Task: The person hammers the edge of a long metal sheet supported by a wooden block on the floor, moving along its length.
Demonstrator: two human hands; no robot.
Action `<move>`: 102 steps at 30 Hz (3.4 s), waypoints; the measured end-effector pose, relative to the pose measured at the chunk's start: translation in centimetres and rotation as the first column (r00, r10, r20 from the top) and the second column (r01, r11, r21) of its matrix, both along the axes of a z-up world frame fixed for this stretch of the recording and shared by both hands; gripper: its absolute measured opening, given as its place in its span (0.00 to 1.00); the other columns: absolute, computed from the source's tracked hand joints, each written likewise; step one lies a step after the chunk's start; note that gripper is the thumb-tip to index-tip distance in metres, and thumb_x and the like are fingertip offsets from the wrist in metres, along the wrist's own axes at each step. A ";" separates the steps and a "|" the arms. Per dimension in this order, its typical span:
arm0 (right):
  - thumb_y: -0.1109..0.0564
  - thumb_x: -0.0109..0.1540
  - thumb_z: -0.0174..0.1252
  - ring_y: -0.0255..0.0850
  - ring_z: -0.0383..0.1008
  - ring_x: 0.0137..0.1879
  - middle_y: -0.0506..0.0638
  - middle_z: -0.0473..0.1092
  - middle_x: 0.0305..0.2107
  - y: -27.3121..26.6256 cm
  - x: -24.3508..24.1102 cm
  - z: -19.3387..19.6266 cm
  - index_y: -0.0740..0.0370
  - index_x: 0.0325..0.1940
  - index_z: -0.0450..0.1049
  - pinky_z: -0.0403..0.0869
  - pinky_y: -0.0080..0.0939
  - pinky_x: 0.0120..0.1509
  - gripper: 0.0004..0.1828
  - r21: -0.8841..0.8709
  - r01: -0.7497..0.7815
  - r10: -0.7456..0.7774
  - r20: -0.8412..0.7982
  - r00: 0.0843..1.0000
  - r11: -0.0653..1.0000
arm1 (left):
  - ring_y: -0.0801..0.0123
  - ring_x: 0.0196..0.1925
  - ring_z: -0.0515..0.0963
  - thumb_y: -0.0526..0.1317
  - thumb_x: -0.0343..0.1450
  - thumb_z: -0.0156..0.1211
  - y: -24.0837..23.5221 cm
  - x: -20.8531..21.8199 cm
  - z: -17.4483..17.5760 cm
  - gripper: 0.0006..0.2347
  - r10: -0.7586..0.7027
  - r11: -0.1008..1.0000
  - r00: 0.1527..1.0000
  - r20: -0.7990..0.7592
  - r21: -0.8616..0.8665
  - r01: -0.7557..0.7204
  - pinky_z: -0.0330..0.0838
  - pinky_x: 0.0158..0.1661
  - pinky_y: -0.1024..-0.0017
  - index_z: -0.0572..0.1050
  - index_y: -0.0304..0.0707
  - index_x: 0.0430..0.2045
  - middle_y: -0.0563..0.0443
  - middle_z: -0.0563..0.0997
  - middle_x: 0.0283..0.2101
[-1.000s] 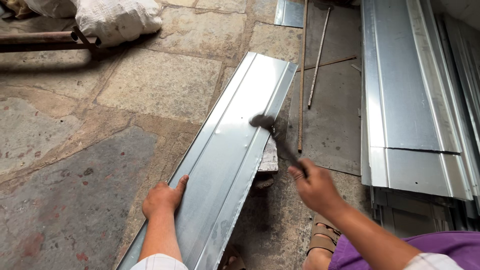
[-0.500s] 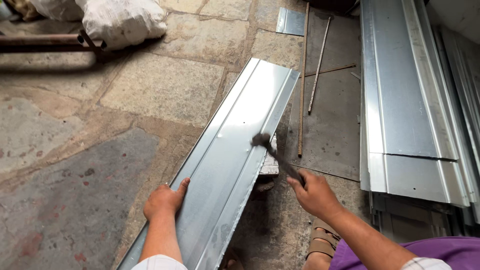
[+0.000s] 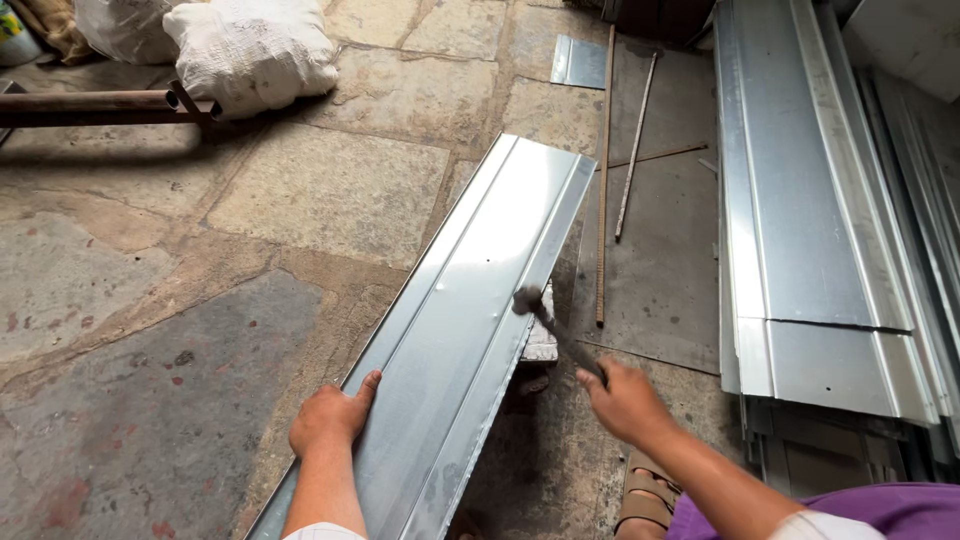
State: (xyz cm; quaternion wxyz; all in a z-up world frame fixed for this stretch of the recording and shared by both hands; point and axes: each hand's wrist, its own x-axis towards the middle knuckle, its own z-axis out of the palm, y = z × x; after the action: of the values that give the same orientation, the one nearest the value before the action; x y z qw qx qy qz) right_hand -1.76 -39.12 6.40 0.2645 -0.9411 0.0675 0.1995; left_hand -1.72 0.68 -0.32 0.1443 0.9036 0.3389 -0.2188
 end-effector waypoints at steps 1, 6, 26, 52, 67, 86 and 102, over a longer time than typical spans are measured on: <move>0.40 0.70 0.46 0.35 0.60 0.19 0.46 0.66 0.18 0.1 0.0 0.9 0.55 0.40 0.70 0.64 0.40 0.24 0.18 0.001 -0.001 0.001 -0.001 1.000 1.000 | 0.53 0.59 0.81 0.81 0.63 0.40 0.1 0.0 -0.2 0.43 0.000 1.000 1.000 0.006 0.005 0.000 0.79 0.51 0.53 0.78 0.45 0.54 0.42 0.82 0.55; 0.44 0.71 0.47 0.31 0.60 0.18 0.42 0.61 0.16 -1.5 0.4 6.6 0.59 0.39 0.66 0.61 0.36 0.20 0.17 0.260 -0.509 0.054 0.852 0.521 0.821 | 0.53 0.59 0.82 0.80 0.64 0.40 0.3 -0.1 -1.1 0.43 0.004 1.000 1.000 -0.008 -0.003 -0.004 0.80 0.51 0.53 0.80 0.43 0.52 0.42 0.83 0.55; 0.45 0.69 0.46 0.62 0.81 0.42 0.68 0.77 0.33 -1.2 0.6 -5.3 0.68 0.53 0.62 0.77 0.59 0.51 0.22 -0.090 -0.093 0.094 0.006 0.996 0.992 | 0.54 0.67 0.74 0.75 0.66 0.45 0.9 2.9 -1.7 0.39 -0.050 0.994 0.998 -0.024 -0.097 0.047 0.71 0.60 0.52 0.72 0.47 0.63 0.44 0.75 0.65; 0.46 0.75 0.43 0.30 0.58 0.22 0.56 0.68 0.41 0.8 1.2 2.8 0.63 0.59 0.59 0.67 0.32 0.26 0.18 0.296 -0.658 -0.021 0.920 0.391 0.693 | 0.49 0.58 0.80 0.78 0.64 0.47 -3.0 6.8 -0.2 0.39 -0.007 0.996 0.991 0.130 -0.086 0.018 0.78 0.51 0.51 0.77 0.45 0.54 0.40 0.81 0.55; 0.39 0.72 0.47 0.31 0.59 0.21 0.46 0.65 0.19 -1.6 1.5 2.5 0.58 0.39 0.67 0.60 0.36 0.24 0.21 0.394 -0.693 -0.115 0.904 0.413 0.604 | 0.51 0.58 0.81 0.78 0.64 0.45 -2.7 6.0 0.6 0.40 -0.007 0.995 0.998 0.063 -0.097 0.013 0.79 0.49 0.52 0.75 0.44 0.56 0.41 0.80 0.55; 0.36 0.69 0.39 0.33 0.60 0.21 0.44 0.62 0.16 -1.5 0.5 -1.7 0.58 0.35 0.69 0.62 0.37 0.21 0.26 0.327 -0.288 0.075 0.535 0.842 0.900 | 0.50 0.60 0.80 0.77 0.65 0.46 -2.1 5.3 0.2 0.40 0.010 0.995 0.998 0.061 -0.096 -0.004 0.78 0.53 0.52 0.78 0.43 0.55 0.41 0.81 0.57; 0.36 0.75 0.39 0.31 0.67 0.29 0.48 0.67 0.26 -2.2 0.9 -3.2 0.59 0.42 0.69 0.69 0.37 0.35 0.26 0.063 -0.476 0.189 0.867 0.462 0.877 | 0.52 0.63 0.77 0.76 0.64 0.47 -1.8 3.5 0.6 0.38 0.025 0.995 0.998 0.051 -0.094 -0.020 0.75 0.56 0.51 0.75 0.51 0.59 0.44 0.79 0.60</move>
State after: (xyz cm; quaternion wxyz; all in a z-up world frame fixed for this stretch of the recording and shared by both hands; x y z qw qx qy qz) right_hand -0.91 -41.35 3.16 0.3564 -0.8617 -0.2855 -0.2211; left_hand 1.83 -1.14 0.30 0.1977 0.8974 0.3344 -0.2091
